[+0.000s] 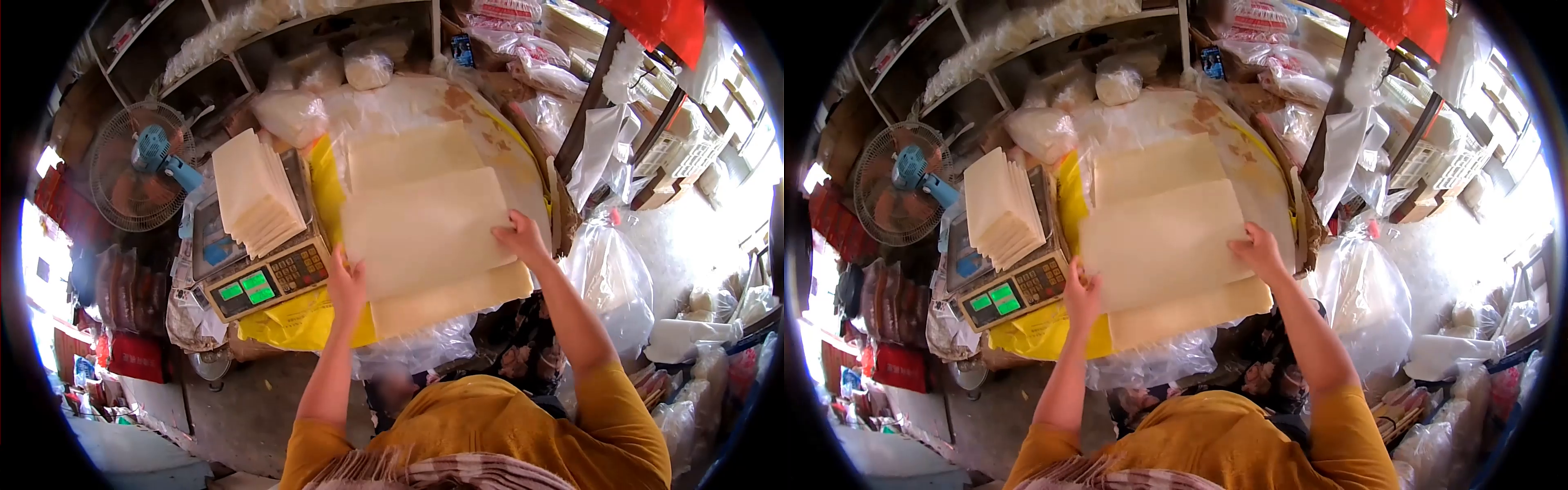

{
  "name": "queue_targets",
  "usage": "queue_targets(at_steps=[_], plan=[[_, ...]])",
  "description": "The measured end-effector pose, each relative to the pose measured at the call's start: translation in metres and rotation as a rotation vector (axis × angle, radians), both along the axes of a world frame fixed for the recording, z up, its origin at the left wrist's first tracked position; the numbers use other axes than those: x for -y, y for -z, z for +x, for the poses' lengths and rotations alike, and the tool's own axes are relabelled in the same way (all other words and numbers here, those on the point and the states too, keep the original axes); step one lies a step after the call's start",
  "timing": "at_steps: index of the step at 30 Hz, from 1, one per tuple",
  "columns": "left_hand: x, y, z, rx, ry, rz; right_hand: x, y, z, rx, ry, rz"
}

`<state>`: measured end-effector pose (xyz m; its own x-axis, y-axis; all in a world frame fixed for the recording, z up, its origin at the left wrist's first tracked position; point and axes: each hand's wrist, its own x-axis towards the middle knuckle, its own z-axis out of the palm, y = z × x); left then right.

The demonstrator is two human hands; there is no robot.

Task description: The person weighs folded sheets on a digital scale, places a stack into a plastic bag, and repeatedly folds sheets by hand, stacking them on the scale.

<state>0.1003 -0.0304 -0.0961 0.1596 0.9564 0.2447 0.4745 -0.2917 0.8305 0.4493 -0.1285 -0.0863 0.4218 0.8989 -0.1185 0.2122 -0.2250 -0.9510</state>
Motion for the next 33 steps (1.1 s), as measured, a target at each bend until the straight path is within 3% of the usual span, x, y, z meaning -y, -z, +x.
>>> queue_targets(at_steps=[2,3,6,9,12,15,18,20,21,24,26,27,30,31,33], plan=[[0.003,0.002,0.015,-0.329,-0.058,0.529,-0.033,0.027,-0.002,0.253,0.145,-0.019],[0.000,0.018,0.014,-0.406,0.183,0.407,-0.042,0.033,-0.004,0.381,0.218,-0.030],[0.026,0.007,0.032,-0.743,0.373,0.221,-0.048,0.025,-0.016,0.514,0.189,-0.056],[0.020,0.031,0.031,-0.732,0.362,0.292,-0.052,0.022,-0.014,0.631,0.105,-0.147],[0.018,0.037,0.031,-0.745,0.354,0.341,-0.028,-0.010,-0.048,0.925,-0.001,-0.033],[0.019,0.034,0.029,-0.688,0.386,0.332,-0.013,0.019,-0.068,1.118,-0.180,0.085],[0.014,0.031,0.023,-0.732,0.388,0.482,-0.009,0.054,-0.066,1.089,-0.218,0.093],[-0.003,0.037,0.003,-0.682,0.409,0.423,-0.012,0.045,-0.065,1.056,-0.293,-0.034],[-0.010,0.037,-0.002,-0.659,0.424,0.400,-0.013,0.038,-0.066,1.037,-0.322,-0.097],[0.013,-0.028,-0.001,-0.708,0.407,0.163,-0.001,-0.027,-0.115,0.856,-0.508,0.181],[0.027,-0.044,0.006,-0.485,0.326,0.296,-0.002,-0.052,-0.140,0.900,-0.578,0.270],[0.030,-0.048,0.009,-0.371,0.282,0.364,-0.012,-0.052,-0.145,1.028,-0.498,0.270],[0.025,-0.046,0.013,0.177,-0.087,0.426,-0.006,-0.072,-0.133,0.840,-0.400,0.528],[0.017,-0.025,0.004,0.363,-0.049,0.226,0.001,-0.081,-0.126,0.924,-0.406,0.739],[0.021,-0.001,-0.006,0.256,0.026,0.150,0.023,-0.080,-0.112,0.948,-0.481,0.708]])
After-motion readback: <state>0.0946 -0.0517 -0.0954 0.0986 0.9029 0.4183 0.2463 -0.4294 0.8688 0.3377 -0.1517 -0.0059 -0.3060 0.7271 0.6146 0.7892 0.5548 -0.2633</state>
